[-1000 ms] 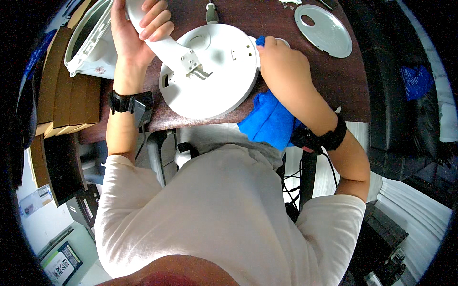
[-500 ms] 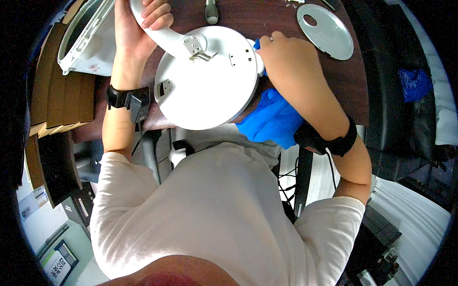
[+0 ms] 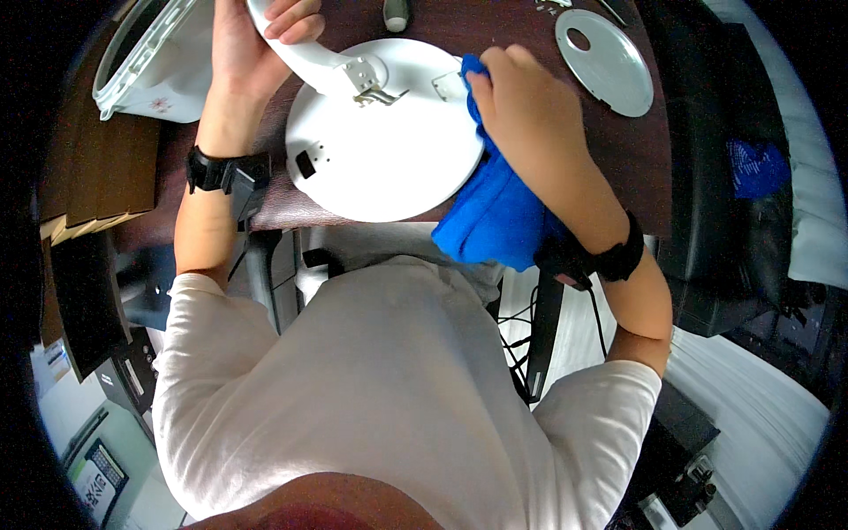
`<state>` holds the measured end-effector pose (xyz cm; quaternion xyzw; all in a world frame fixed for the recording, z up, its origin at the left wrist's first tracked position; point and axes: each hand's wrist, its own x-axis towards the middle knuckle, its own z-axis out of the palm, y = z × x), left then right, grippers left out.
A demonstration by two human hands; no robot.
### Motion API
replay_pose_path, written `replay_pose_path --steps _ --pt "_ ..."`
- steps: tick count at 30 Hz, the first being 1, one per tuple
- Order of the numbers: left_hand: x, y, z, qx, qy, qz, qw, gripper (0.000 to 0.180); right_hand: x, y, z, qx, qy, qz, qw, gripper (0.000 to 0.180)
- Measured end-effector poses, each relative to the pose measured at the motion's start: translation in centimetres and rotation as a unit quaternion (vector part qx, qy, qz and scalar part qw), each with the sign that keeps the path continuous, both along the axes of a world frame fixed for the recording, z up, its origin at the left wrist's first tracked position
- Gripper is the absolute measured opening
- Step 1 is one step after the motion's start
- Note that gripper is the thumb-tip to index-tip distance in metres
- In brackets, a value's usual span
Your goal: The person assembles a white circular plastic appliance part by inserting a small circular component into a central hole, wiping the surface with a blue cloth, and securing a metal bracket with a screwdriver. The person then reattaches the circular component to complete the assembly.
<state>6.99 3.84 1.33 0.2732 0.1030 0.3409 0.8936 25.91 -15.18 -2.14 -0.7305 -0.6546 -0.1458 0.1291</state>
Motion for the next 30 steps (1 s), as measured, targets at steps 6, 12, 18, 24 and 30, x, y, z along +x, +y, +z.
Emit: replay_pose_path --steps 6,12,18,24,30 --pt "-0.2 0.4 -0.9 -0.017 -0.003 -0.012 1.0 0.054 2.3 -0.3 2.3 0.122 0.172 0.0 0.977 0.027" --pt "0.8 -0.6 -2.0 -0.01 0.142 0.041 0.989 0.051 -2.1 -0.6 4.3 0.152 0.142 0.198 0.958 0.021" --pt "0.1 -0.4 -2.8 -0.024 0.163 0.041 0.985 0.047 -5.7 2.3 2.6 0.038 0.079 0.275 0.957 0.031" --pt "-1.4 1.3 -2.0 -0.037 0.076 0.094 0.992 0.043 -4.7 1.9 0.6 -0.009 0.146 0.296 0.944 0.027" --pt "-0.9 1.2 -2.3 -0.057 0.102 0.1 0.988 0.045 -2.0 1.6 2.5 0.09 0.172 0.273 0.942 0.036"
